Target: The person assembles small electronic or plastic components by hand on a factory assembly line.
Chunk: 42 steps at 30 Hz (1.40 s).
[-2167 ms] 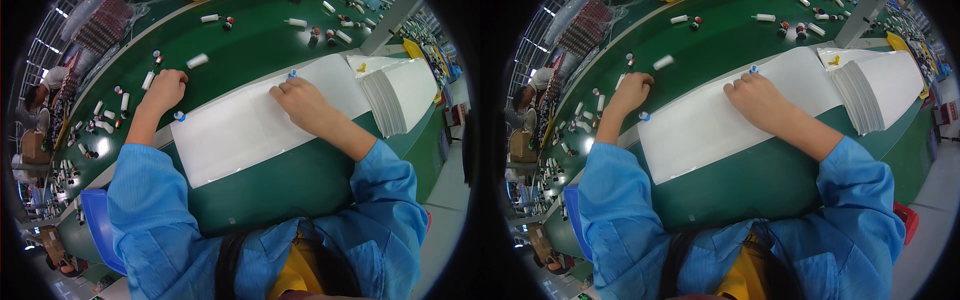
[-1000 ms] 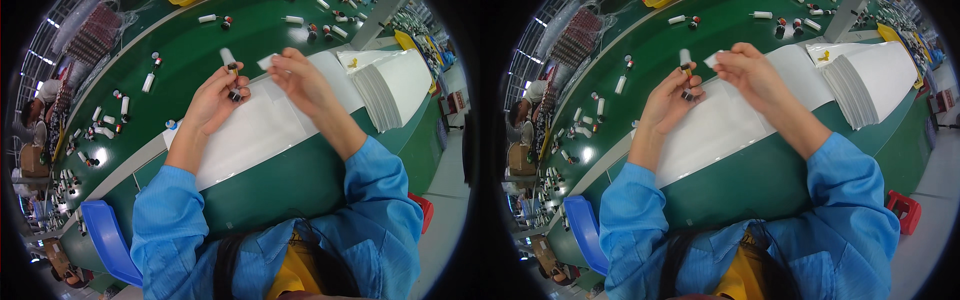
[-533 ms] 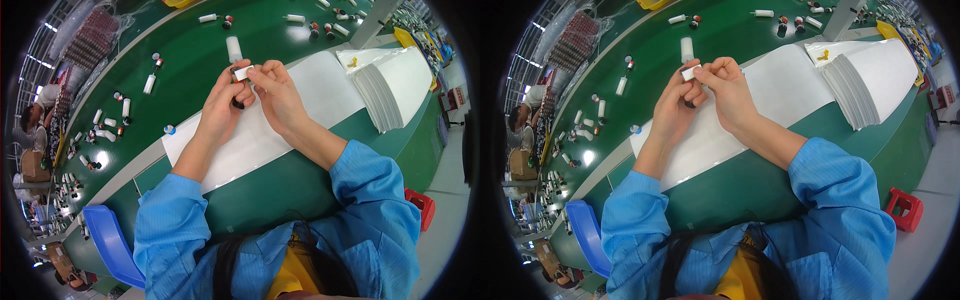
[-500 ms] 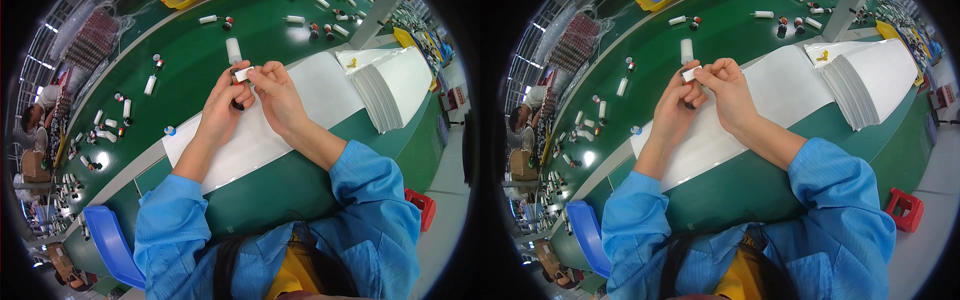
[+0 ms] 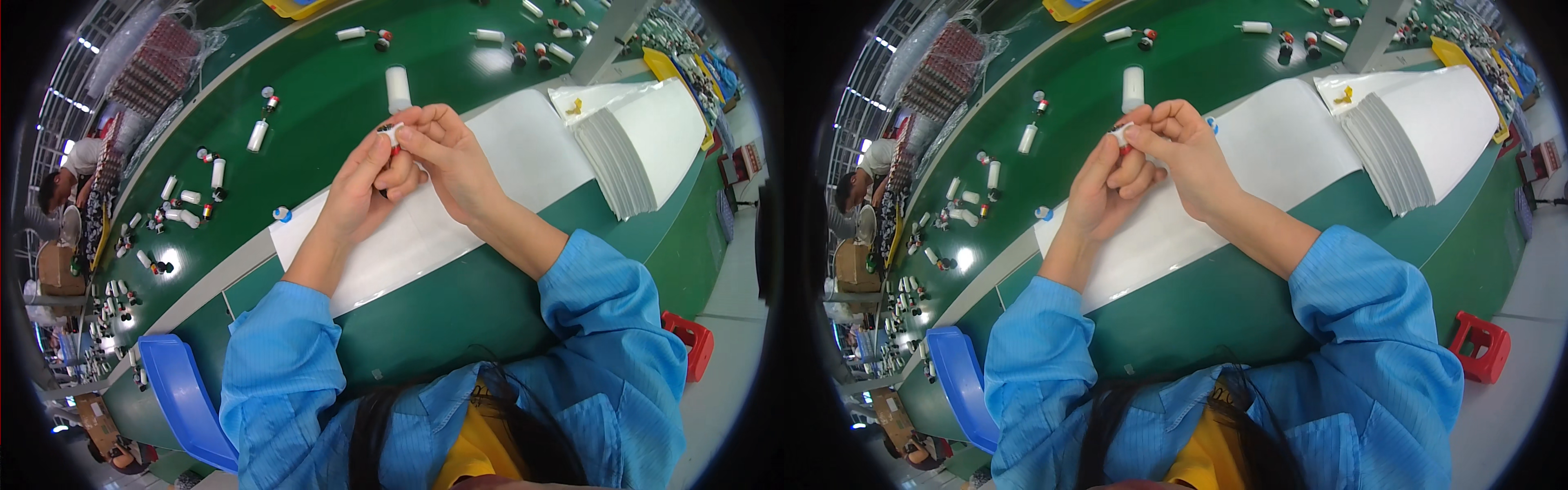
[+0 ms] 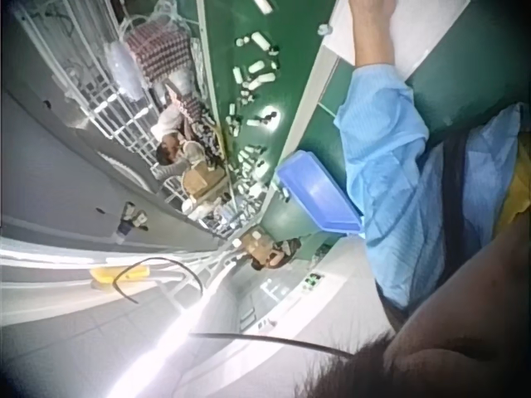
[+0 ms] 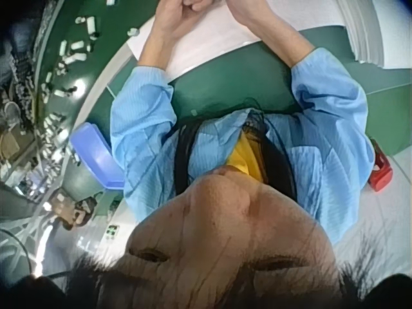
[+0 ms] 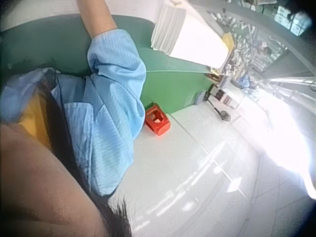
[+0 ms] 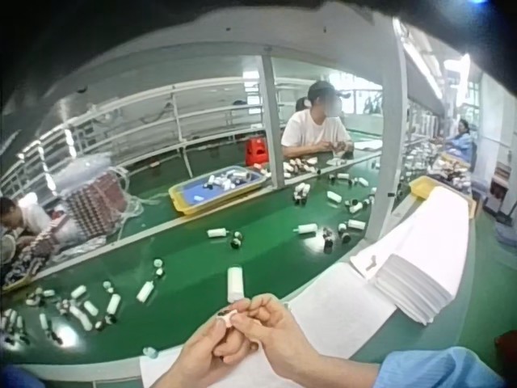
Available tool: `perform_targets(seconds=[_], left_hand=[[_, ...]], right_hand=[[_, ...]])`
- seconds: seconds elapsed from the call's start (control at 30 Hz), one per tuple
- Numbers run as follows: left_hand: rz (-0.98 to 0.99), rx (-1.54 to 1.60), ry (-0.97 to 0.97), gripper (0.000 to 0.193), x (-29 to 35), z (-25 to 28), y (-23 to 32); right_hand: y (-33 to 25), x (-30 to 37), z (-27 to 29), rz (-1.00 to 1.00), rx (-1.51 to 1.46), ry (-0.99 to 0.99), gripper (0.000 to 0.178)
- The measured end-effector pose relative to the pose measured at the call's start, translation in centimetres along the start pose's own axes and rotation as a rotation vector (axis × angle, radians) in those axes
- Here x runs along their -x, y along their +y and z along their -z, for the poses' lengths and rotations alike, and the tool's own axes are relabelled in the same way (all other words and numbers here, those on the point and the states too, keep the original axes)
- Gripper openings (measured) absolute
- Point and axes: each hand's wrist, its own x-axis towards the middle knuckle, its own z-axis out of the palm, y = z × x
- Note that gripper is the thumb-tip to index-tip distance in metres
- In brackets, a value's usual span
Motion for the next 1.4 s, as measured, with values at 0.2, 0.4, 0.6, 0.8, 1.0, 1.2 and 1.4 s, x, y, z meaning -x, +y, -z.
perform_targets(seconds=[0.2, 0.4, 0.6, 0.8, 1.0, 1.2, 1.4], left_hand=[[0.107, -0.025, -0.135, 0.050, 9.2, 4.9, 5.8], [0.018, -1.498, 0.222, 0.032, 12.1, 12.2, 13.3], [-0.168, -2.200, 0.689, 0.040, 3.3, 21.3, 17.2], [0.206, -2.363, 0.863, 0.072, -5.9, 23.5, 11.5], [-0.205, -1.327, 0.774, 0.083, -3.5, 16.0, 10.9], [-0.125, -1.574, 0.690, 0.069, 6.5, 13.4, 7.1], [0.345, -2.187, 0.467, 0.032, 22.7, 13.7, 17.3]], right_hand=[[3.9, 0.5, -8.2, -0.203, 0.103, -0.270, 0.044], [4.5, -1.8, -10.5, -0.016, 0.612, -0.190, 0.043], [0.7, -8.1, -3.2, 0.542, 1.629, 0.194, 0.047], [0.9, -7.1, 2.3, 0.159, 1.395, -0.240, 0.031], [2.3, -2.0, 1.8, 0.558, 1.841, -0.604, 0.024], [3.8, 1.0, 0.7, 0.414, 1.898, -0.678, 0.015], [7.4, 8.2, -11.0, 0.478, 1.762, -0.520, 0.021]])
